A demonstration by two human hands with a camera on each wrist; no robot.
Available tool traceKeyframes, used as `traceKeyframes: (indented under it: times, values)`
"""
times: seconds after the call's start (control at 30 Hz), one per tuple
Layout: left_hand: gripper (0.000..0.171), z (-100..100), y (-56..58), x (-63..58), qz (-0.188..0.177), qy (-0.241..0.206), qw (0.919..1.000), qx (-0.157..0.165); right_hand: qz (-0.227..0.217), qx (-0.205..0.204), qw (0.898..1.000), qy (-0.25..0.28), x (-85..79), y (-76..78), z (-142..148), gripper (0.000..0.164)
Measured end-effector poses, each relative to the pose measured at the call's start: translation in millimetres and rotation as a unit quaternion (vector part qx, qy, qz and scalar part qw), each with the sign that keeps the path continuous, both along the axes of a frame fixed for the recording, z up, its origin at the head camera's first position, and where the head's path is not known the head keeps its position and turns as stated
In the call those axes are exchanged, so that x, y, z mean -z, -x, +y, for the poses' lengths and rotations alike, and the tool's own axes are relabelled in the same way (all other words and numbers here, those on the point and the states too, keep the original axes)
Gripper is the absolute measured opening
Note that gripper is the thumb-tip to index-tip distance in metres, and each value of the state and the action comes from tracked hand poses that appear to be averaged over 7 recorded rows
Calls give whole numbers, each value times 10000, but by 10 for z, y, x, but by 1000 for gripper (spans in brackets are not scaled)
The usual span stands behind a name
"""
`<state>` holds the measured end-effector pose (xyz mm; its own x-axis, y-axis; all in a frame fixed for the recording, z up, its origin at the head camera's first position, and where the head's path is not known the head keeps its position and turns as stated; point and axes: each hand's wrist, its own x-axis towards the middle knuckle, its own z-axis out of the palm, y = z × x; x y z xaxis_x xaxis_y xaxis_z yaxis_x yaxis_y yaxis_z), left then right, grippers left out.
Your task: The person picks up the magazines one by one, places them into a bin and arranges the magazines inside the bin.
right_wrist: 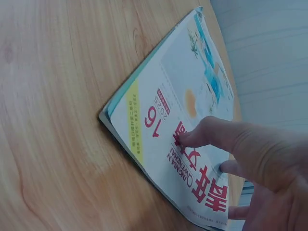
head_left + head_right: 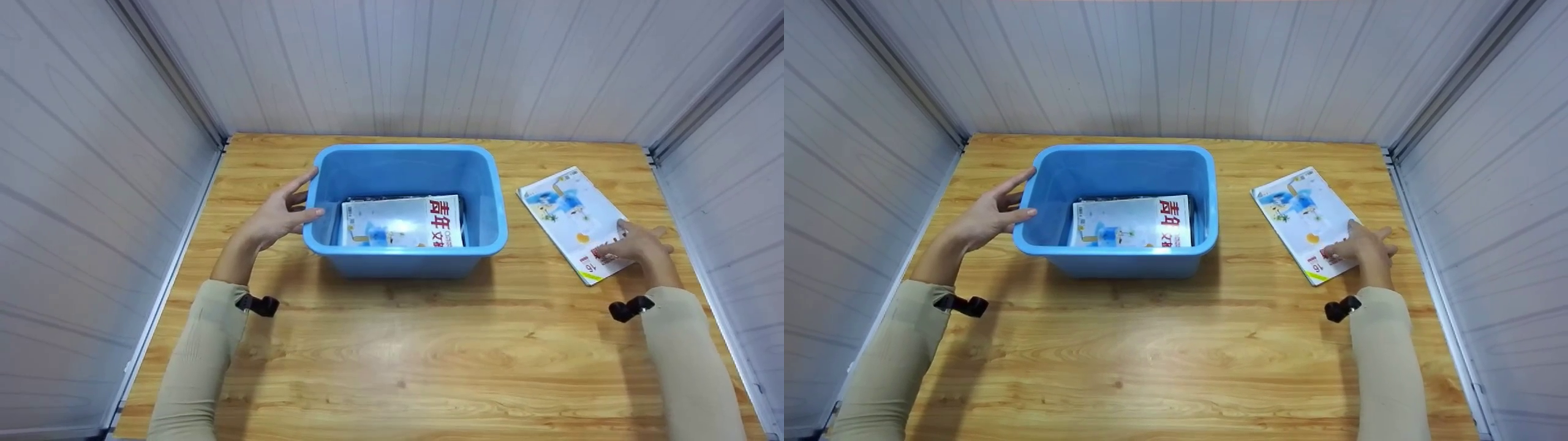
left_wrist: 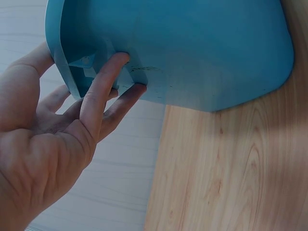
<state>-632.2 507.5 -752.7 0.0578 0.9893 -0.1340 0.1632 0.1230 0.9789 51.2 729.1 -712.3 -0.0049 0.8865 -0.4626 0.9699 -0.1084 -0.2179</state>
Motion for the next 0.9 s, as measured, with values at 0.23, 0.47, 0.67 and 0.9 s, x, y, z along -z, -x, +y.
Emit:
traceKeyframes:
  times: [0.23,0.47,0.67,0.9]
  values:
    - [94,4,10,-19,45,-12,10000,56,104,-38,9999,-15,-32,-24,-54,117]
    - [94,18,36,-105,-127,53,9998,155,237,177,9993,-241,-54,-35,-78,111]
    - [96,42,87,-275,-111,270,9993,235,514,390,9976,-259,-112,-5,-121,111]
    - [94,46,85,-276,-187,270,9992,242,873,720,9931,-292,-65,43,-109,112]
